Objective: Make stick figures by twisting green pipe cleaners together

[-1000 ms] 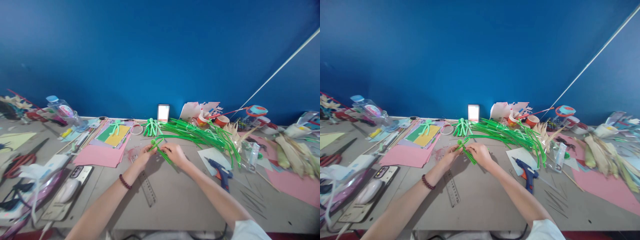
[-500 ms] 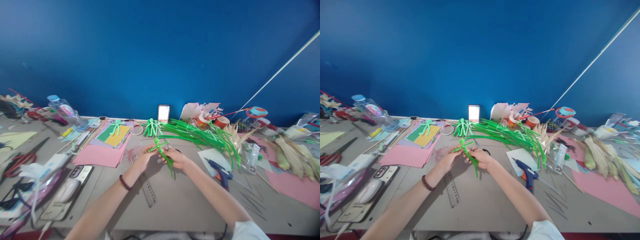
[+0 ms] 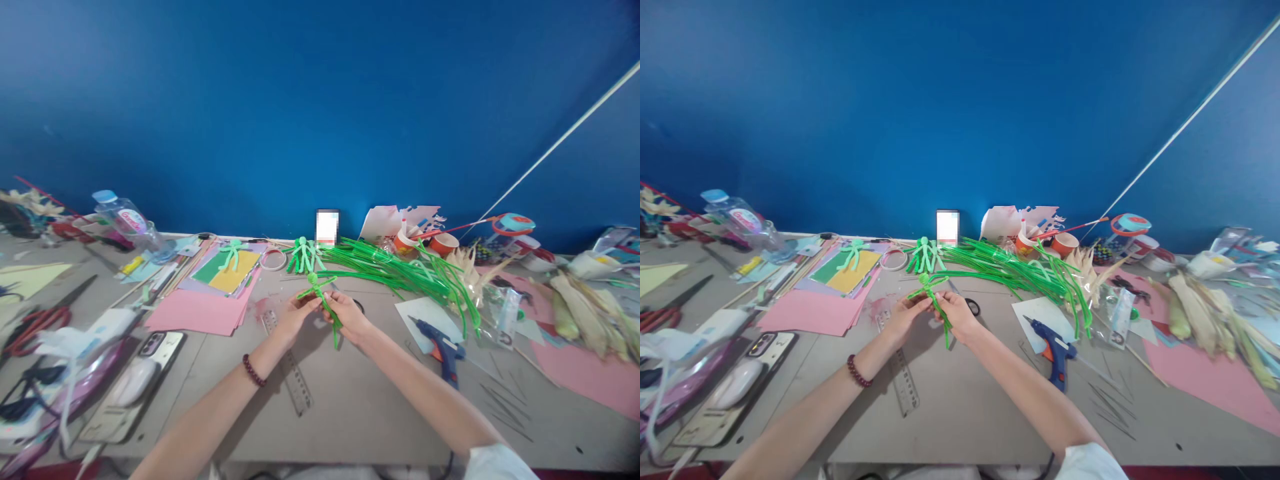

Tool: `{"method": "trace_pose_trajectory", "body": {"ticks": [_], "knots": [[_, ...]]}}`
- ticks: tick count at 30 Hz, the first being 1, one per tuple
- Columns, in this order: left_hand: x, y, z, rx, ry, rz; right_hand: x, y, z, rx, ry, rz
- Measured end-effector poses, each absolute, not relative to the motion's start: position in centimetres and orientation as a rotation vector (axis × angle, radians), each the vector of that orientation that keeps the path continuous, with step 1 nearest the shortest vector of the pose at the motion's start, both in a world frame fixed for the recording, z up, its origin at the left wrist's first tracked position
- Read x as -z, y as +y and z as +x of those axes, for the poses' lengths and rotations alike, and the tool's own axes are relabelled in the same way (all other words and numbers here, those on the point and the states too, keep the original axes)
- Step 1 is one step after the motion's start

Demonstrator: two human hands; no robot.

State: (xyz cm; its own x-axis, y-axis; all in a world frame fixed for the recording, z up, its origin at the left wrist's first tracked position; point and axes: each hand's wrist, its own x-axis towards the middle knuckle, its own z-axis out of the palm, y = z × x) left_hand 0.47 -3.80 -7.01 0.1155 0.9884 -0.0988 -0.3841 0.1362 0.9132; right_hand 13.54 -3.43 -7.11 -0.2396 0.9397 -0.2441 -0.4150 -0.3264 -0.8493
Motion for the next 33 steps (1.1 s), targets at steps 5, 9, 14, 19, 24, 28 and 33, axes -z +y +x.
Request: {"method": "trace_pose_trajectory", "body": {"ticks": [5, 9, 14, 19, 24, 28, 33], "knots": [[7.6, -3.7, 0.5, -1.181, 0.825, 0.804, 7.5, -3.7, 13.2, -1.700, -0.819, -0.935], [8.0, -3.7, 0.6, -1.149, 0.786, 0.808, 7.3, -3.9, 13.0, -1.729, -0.783, -0.907], [8.1, -3.6, 0.6, -1.201, 0.823, 0.788, 7.2, -4.0, 13.1, -1.786, -0.743, -0.872], [7.4, -3.7, 0.5, -1.193, 0.766, 0.765, 7.3, -3.9, 13.3, -1.752, -0.750, -0.888], [7.3, -3.8, 0.6, -1.208, 0.742, 0.748, 7.5, -3.8, 13.3, -1.619, -0.821, -1.024], [7.4, -3.8, 0.4, -1.205, 0.745, 0.692, 7.1, -4.0, 13.3, -1.640, -0.855, -1.018], [6.7, -4.1, 0.1, -1.058, 0.622, 0.616, 6.9, -4.4, 13.4, -1.951, -0.766, -0.790]]}}
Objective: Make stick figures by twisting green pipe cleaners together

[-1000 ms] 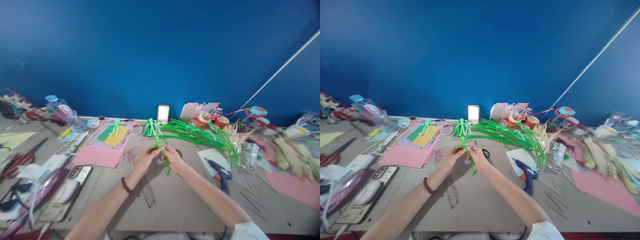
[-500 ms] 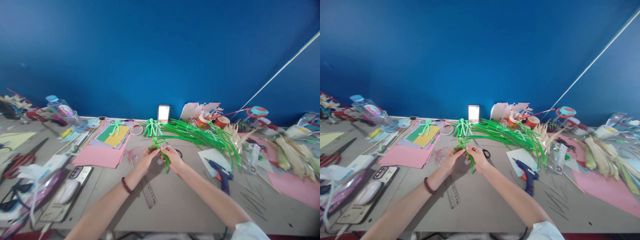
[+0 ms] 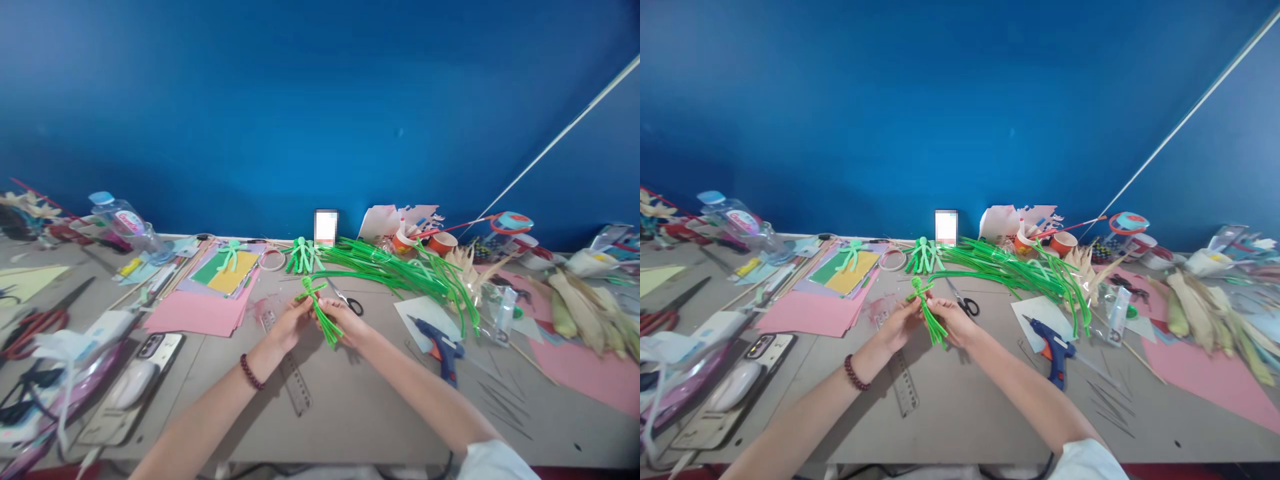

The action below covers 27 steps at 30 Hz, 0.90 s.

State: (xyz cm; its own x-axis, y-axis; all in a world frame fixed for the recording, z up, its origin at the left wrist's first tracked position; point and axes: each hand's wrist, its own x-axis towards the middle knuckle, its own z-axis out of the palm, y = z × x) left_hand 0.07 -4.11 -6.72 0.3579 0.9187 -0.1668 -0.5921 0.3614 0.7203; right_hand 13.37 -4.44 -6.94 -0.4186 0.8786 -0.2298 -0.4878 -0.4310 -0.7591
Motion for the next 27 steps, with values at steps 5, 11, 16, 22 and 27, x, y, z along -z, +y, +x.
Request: {"method": "trace_pose_trajectory", "body": {"ticks": [5, 11, 16, 22, 27], "knots": [[6.7, -4.4, 0.2, -0.983, 0.568, 0.604, 7.7, -4.7, 13.0, -2.094, -0.615, -0.689], [6.3, -3.8, -1.4, -0.924, 0.504, 0.780, 7.5, -4.6, 13.3, -2.123, -0.572, -0.683], [5.3, -2.5, -3.7, -0.914, 0.447, 0.949, 7.1, -4.1, 14.2, -2.050, -0.693, -0.707], [6.2, -2.1, -3.5, -0.897, 0.671, 0.946, 6.9, -3.8, 14.6, -2.009, -0.781, -0.737], [6.7, -2.6, -2.4, -0.978, 0.758, 0.892, 6.8, -3.8, 14.8, -2.031, -0.808, -0.737]]}}
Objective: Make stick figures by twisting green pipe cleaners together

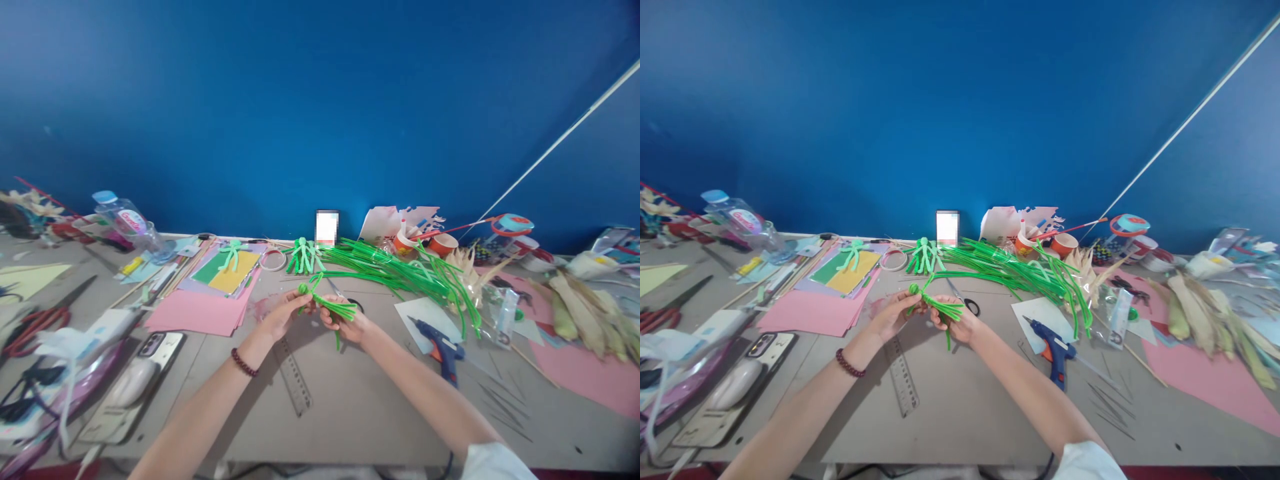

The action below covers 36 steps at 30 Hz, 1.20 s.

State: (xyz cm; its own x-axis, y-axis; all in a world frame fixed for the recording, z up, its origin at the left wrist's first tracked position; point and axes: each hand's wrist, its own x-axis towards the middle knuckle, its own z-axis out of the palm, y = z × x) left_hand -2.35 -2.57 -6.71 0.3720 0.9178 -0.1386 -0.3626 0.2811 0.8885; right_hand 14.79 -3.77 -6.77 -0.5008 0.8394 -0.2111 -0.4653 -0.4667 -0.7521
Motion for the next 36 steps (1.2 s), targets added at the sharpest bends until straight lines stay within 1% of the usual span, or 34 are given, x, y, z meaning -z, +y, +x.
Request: {"method": "trace_pose_trajectory", "body": {"ticks": [7, 11, 14, 18, 23, 26, 29, 32, 34, 36], "knots": [[6.7, -2.7, -1.8, -1.060, 0.851, 0.925, 7.0, -3.5, 14.9, -2.050, -0.833, -0.736], [7.1, -2.5, -1.8, -1.103, 0.947, 1.017, 7.1, -3.1, 15.0, -2.005, -0.866, -0.840], [7.2, -2.3, -1.7, -1.138, 0.996, 1.037, 7.2, -2.9, 15.0, -1.833, -0.972, -0.938], [7.1, -2.4, -1.4, -1.142, 0.906, 0.947, 7.1, -2.7, 14.8, -1.551, -1.100, -1.023], [7.0, -2.4, -1.4, -1.151, 0.889, 0.900, 7.2, -2.6, 14.9, -1.321, -1.263, -1.083], [6.8, -2.4, -1.4, -1.137, 0.951, 0.987, 7.1, -2.9, 15.0, -1.023, -1.469, -1.151], [6.6, -2.6, -1.2, -1.173, 0.996, 1.011, 6.8, -3.8, 15.1, -0.518, -1.747, -1.202], [6.6, -2.8, -0.9, -1.259, 1.026, 0.952, 6.8, -4.9, 15.0, -0.017, -2.042, -1.156], [6.8, -2.9, -0.8, -1.301, 1.027, 0.886, 7.0, -5.5, 14.9, 0.157, -2.172, -1.101], [6.9, -2.9, -0.8, -1.319, 0.990, 0.801, 7.3, -5.8, 14.7, 0.206, -2.227, -1.079]]}}
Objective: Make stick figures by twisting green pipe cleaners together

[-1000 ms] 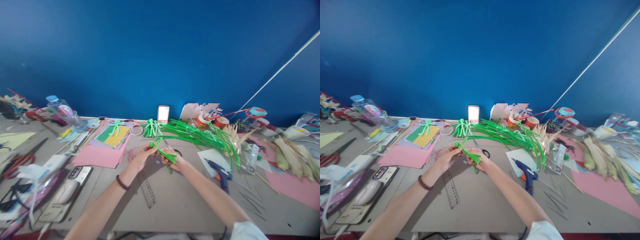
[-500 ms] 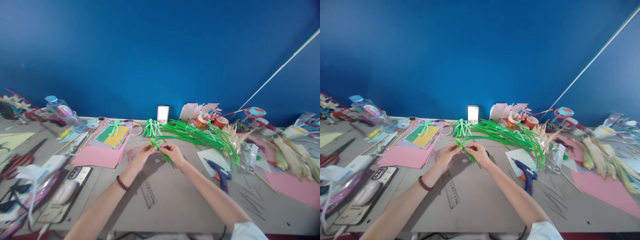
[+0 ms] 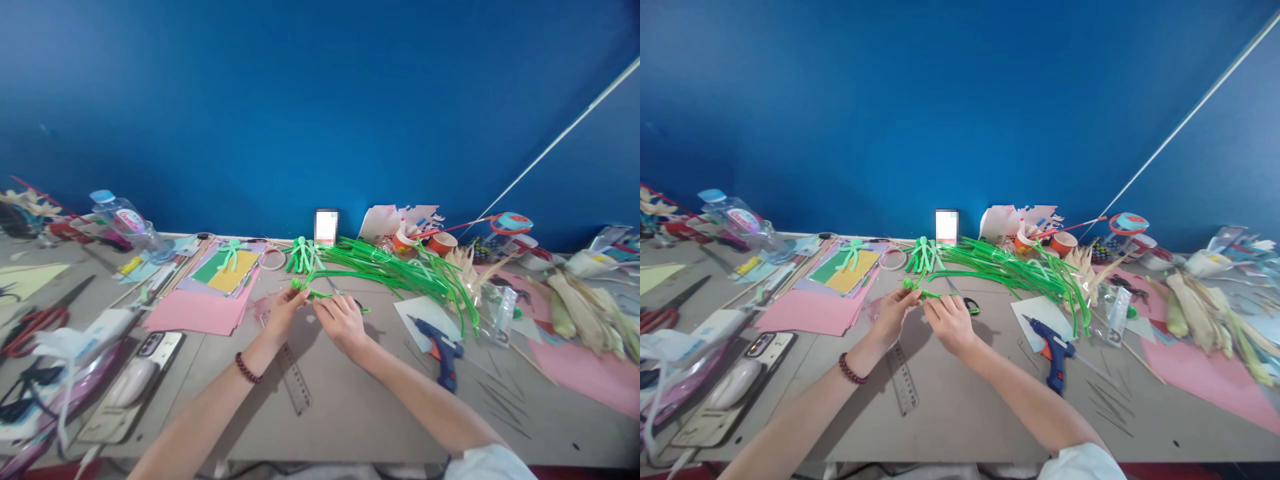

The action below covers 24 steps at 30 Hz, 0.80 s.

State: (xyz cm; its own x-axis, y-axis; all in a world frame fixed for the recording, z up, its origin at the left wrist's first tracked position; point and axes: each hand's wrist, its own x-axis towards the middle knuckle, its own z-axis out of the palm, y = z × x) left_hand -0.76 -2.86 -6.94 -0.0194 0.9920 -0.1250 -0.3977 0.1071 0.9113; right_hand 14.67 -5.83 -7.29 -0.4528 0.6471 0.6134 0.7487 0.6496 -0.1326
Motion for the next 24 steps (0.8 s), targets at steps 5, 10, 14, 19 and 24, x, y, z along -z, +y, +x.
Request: {"method": "trace_pose_trajectory", "body": {"ticks": [5, 10, 14, 19, 24], "knots": [[6.9, -2.6, -0.9, -1.269, 0.810, 0.613, 8.0, -5.5, 14.4, 0.155, -2.175, -1.169], [6.9, -2.6, -0.9, -1.220, 0.762, 0.632, 8.3, -3.9, 15.2, -0.250, -1.951, -1.214], [7.5, -2.5, -1.1, -1.222, 0.883, 0.731, 8.0, -2.5, 15.8, -0.641, -1.638, -1.255], [7.2, -2.4, -1.2, -1.206, 0.964, 0.945, 6.8, -1.9, 16.1, -1.159, -1.425, -1.059], [6.7, -2.7, -1.1, -1.176, 0.985, 1.084, 5.7, -2.1, 16.1, -1.404, -1.456, -1.076]]}}
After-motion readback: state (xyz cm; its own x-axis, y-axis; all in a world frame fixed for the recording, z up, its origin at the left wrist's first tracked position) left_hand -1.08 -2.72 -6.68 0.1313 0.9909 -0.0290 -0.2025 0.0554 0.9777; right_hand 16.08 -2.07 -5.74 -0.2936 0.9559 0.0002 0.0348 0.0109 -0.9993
